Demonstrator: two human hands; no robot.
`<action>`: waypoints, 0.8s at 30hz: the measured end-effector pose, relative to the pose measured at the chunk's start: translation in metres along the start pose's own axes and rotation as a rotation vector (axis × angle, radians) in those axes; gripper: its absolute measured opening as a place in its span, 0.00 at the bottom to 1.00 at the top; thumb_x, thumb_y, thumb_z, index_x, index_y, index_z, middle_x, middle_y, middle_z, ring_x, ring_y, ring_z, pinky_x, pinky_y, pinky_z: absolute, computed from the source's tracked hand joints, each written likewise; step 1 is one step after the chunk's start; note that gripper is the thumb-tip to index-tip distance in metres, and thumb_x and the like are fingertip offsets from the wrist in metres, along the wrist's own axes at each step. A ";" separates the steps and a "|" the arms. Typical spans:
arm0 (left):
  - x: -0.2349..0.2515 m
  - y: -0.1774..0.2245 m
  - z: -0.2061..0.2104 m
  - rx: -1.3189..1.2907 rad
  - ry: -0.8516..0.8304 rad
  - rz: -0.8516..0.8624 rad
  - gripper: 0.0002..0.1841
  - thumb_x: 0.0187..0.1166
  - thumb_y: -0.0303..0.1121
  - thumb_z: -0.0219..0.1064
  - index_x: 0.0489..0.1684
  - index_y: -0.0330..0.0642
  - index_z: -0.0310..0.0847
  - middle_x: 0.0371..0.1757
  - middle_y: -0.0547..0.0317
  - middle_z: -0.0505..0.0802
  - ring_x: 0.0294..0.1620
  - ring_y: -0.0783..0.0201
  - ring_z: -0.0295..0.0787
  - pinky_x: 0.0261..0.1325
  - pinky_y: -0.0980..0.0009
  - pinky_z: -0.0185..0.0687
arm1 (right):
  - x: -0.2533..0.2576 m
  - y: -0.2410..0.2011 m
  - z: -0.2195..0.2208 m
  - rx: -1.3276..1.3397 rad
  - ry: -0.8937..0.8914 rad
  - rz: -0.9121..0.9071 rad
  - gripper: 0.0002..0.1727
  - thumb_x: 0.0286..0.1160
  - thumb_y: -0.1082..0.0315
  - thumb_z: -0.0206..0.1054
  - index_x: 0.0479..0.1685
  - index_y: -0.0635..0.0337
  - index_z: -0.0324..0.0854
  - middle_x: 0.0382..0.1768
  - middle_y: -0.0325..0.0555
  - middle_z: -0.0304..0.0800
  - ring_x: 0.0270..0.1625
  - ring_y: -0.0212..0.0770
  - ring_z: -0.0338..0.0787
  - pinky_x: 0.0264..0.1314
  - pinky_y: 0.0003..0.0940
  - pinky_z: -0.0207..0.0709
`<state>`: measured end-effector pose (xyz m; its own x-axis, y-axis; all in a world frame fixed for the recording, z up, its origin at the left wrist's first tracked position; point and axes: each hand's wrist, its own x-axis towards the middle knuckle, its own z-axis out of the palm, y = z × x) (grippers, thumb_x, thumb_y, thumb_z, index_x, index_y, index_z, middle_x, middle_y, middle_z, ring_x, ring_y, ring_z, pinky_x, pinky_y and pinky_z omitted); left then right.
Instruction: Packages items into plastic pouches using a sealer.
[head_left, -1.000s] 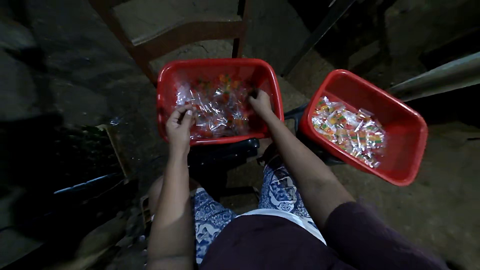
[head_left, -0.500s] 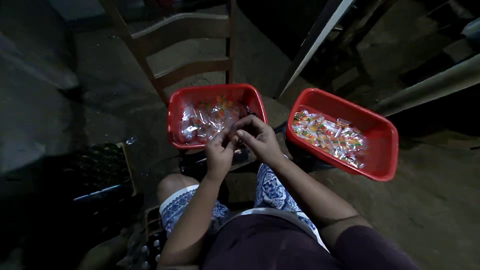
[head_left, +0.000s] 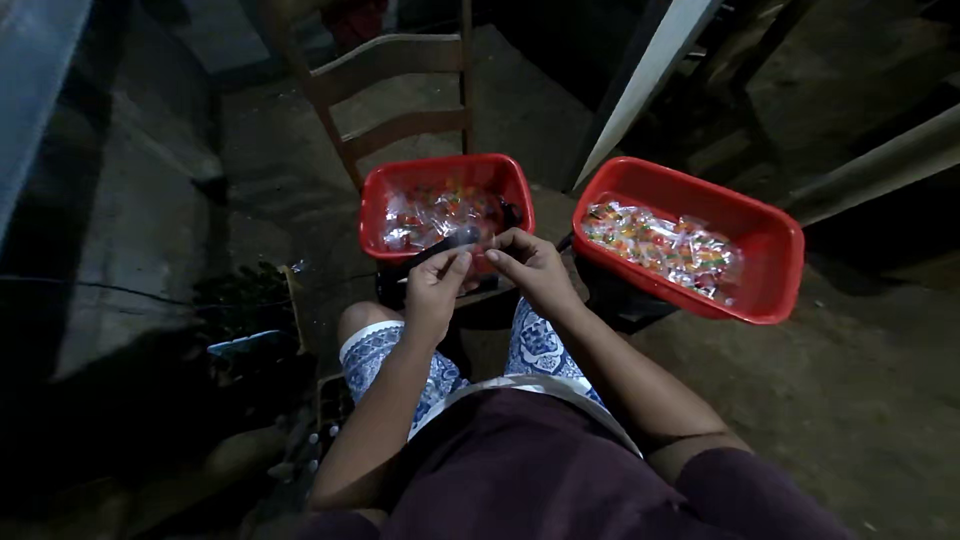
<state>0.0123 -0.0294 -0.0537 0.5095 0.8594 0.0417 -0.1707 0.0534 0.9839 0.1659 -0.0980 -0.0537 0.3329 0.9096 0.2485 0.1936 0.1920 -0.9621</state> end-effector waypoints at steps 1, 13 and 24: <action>-0.004 -0.001 0.002 0.035 0.002 0.019 0.11 0.86 0.26 0.61 0.56 0.32 0.87 0.46 0.60 0.94 0.39 0.73 0.92 0.46 0.73 0.91 | -0.004 -0.001 0.001 -0.013 0.013 -0.025 0.04 0.78 0.69 0.69 0.42 0.61 0.86 0.42 0.39 0.86 0.37 0.25 0.83 0.39 0.19 0.79; -0.026 -0.011 0.017 -0.115 0.120 -0.053 0.05 0.82 0.26 0.68 0.40 0.39 0.91 0.39 0.63 0.95 0.38 0.72 0.91 0.46 0.74 0.89 | -0.036 -0.001 -0.006 0.282 -0.001 0.186 0.06 0.80 0.72 0.67 0.34 0.56 0.85 0.31 0.33 0.88 0.33 0.25 0.83 0.40 0.22 0.80; -0.029 -0.009 0.008 0.096 0.066 0.166 0.21 0.70 0.16 0.74 0.63 0.36 0.83 0.37 0.66 0.95 0.34 0.76 0.91 0.45 0.76 0.90 | -0.041 0.000 -0.001 0.223 0.000 0.090 0.05 0.78 0.76 0.68 0.34 0.59 0.85 0.30 0.34 0.88 0.31 0.23 0.84 0.39 0.20 0.80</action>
<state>0.0055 -0.0587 -0.0620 0.4239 0.8843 0.1959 -0.1644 -0.1375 0.9768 0.1535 -0.1360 -0.0635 0.3399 0.9266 0.1607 -0.0452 0.1868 -0.9814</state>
